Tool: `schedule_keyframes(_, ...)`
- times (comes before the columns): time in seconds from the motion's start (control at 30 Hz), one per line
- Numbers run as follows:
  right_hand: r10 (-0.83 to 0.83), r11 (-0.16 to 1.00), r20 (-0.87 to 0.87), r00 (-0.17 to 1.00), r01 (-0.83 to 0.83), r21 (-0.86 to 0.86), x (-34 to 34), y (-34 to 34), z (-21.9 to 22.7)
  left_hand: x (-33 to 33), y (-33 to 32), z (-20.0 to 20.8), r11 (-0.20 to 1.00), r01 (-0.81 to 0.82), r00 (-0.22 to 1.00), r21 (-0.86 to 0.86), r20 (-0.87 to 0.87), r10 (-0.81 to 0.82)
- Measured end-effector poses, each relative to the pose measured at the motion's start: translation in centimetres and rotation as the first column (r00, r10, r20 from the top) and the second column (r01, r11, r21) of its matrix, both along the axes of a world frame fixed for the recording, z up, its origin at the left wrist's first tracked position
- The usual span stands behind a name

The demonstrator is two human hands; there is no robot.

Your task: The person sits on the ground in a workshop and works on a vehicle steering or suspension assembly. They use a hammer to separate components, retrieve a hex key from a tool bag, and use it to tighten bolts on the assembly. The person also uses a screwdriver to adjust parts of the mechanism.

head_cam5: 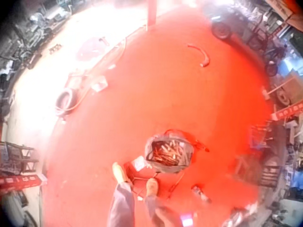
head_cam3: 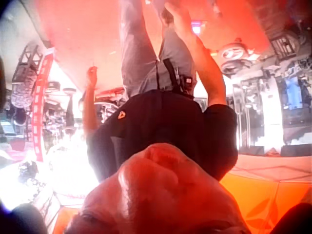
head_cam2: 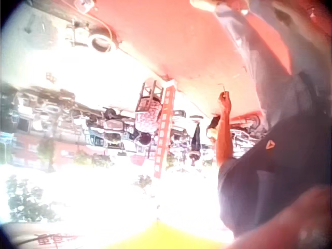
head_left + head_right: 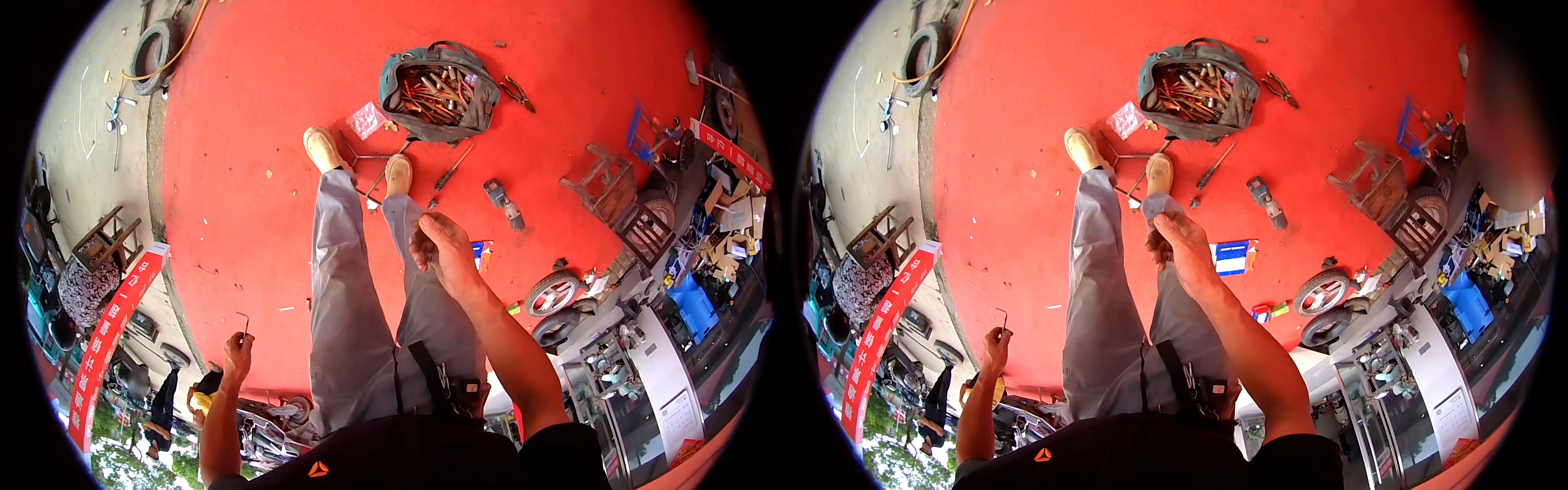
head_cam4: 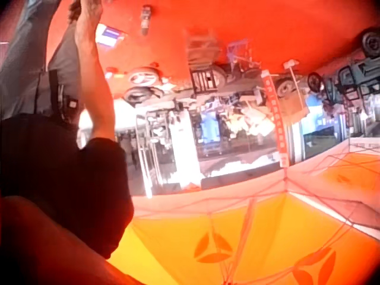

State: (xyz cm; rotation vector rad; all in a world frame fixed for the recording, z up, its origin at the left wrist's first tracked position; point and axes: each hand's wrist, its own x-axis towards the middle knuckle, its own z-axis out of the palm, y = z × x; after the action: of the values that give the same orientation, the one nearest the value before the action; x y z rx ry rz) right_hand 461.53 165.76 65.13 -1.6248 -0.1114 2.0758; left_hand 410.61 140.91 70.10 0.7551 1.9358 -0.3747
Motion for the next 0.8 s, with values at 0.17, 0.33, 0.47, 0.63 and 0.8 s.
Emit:
schedule_keyframes(0.17, 0.201, 0.979, -0.003, 0.98, -0.201, 0.011, -5.0, -4.3, 6.2, 5.1, -20.0, 4.4, 0.854, -0.515, 0.857, 0.072, 0.027, 0.514)
schedule_keyframes(0.33, 0.442, 0.893, 0.107, 0.891, -0.448, 0.043, -11.9, -9.9, 9.9, 11.6, -37.0, 7.7, 0.687, -0.726, 0.687, 0.02, 0.016, 0.726)
schedule_keyframes(0.47, 0.481, 0.863, 0.114, 0.869, -0.493, 0.112, -18.8, -15.2, 12.1, 11.5, -49.2, 8.6, 0.568, -0.823, 0.568, 0.025, -0.011, 0.823)
schedule_keyframes(0.63, 0.694, 0.701, 0.085, 0.715, -0.698, 0.146, -38.6, -25.3, 17.4, 8.5, -60.0, 9.5, 0.292, -0.93, 0.301, 0.223, 0.006, 0.954)
schedule_keyframes(0.8, 0.941, 0.293, 0.069, 0.331, -0.9, 0.323, -61.4, -39.4, 24.0, 1.5, -65.4, 15.2, -0.231, -0.88, -0.167, 0.415, 0.186, 0.968)
